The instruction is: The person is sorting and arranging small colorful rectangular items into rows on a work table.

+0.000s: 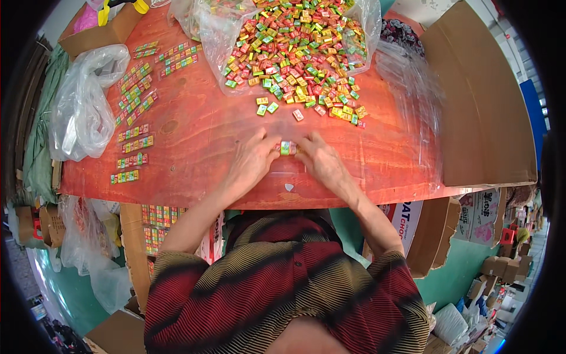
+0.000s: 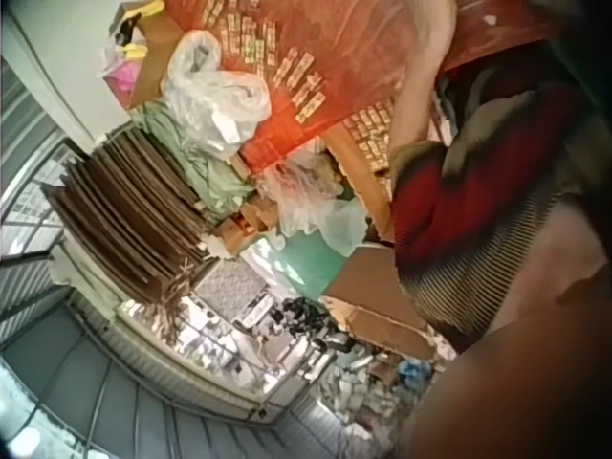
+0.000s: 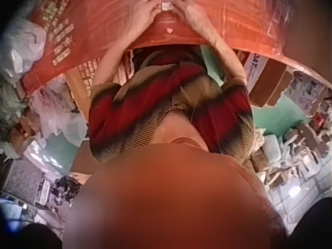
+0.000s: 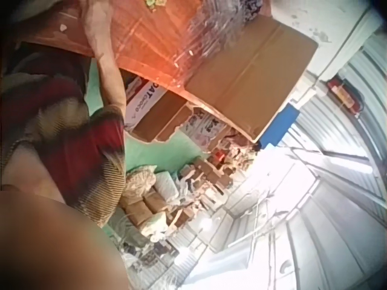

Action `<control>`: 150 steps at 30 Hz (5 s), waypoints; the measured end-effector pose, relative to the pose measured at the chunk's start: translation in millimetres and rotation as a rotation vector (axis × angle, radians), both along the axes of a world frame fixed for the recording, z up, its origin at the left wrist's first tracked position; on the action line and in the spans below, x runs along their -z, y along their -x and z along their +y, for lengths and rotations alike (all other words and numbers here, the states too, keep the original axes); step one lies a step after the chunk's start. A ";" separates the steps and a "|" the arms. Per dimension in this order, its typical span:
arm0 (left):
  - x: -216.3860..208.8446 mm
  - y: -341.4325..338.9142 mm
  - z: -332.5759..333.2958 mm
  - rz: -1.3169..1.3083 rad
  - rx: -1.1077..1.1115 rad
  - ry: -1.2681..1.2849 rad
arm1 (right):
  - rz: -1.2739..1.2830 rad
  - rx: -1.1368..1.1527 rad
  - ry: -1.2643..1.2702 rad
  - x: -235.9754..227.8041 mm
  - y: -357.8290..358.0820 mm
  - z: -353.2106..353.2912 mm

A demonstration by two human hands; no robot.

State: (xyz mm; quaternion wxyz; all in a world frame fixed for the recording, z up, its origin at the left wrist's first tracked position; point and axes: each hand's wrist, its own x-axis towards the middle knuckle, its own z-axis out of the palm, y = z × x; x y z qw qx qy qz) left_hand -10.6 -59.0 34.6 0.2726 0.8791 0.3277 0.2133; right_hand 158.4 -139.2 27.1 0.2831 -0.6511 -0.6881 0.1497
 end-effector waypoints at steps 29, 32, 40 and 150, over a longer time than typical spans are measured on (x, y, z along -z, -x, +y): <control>31.3 35.7 -50.4 0.334 0.120 -0.177 | -0.273 0.368 -0.087 8.7 5.8 -62.7; 33.2 50.2 -35.5 0.321 0.076 -0.225 | -0.329 0.412 0.014 34.0 -8.4 -73.2; 29.9 84.1 -6.6 0.398 -0.149 -0.324 | -0.009 0.040 -0.177 15.1 21.0 -29.6; 39.8 -80.7 30.5 -0.061 0.087 -0.056 | -0.024 0.170 0.080 24.3 -61.5 7.8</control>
